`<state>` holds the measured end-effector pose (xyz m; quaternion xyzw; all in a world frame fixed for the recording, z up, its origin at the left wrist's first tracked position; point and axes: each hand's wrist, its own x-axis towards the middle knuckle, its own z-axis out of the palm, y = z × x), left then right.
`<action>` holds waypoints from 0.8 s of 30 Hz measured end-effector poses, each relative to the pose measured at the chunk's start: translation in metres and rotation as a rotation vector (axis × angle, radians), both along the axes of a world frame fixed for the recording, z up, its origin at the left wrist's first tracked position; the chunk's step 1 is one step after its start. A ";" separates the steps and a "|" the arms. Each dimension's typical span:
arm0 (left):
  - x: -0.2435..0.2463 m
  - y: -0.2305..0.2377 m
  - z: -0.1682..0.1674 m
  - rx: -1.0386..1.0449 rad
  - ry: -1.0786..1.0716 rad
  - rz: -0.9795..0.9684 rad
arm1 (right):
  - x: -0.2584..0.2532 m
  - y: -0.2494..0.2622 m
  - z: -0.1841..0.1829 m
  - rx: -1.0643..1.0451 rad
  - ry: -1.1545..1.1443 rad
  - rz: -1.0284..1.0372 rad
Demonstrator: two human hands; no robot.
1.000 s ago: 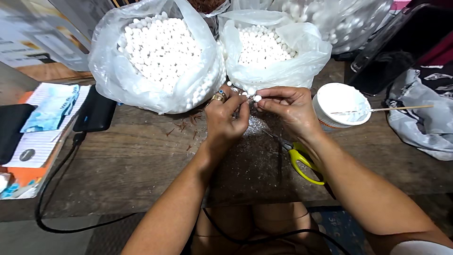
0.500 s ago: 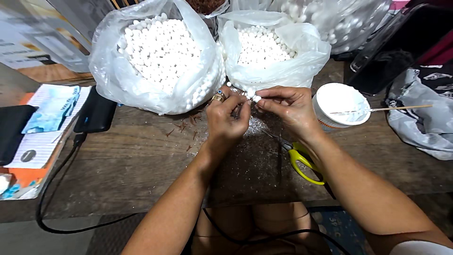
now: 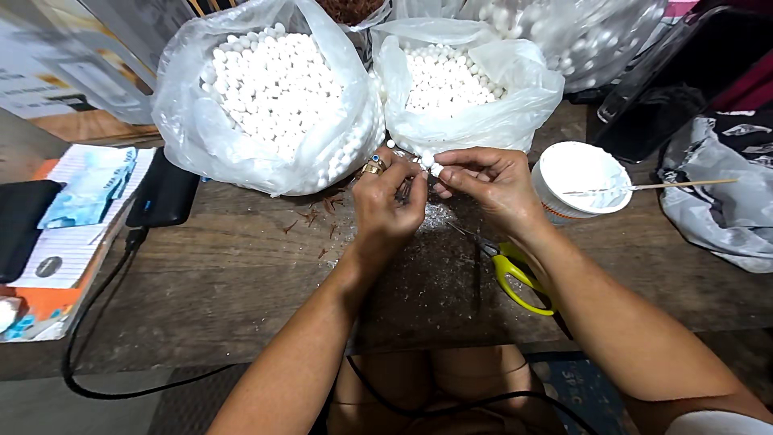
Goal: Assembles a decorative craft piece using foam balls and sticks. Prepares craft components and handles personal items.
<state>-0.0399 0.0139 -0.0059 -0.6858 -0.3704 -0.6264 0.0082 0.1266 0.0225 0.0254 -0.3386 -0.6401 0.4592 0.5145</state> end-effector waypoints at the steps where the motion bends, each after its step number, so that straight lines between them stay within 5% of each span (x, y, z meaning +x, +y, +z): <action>1: 0.000 0.000 0.000 -0.001 -0.005 -0.002 | 0.001 0.000 0.000 0.004 0.008 0.009; 24: 0.000 -0.004 0.002 -0.093 -0.077 -0.101 | 0.003 0.003 -0.004 0.095 -0.018 0.024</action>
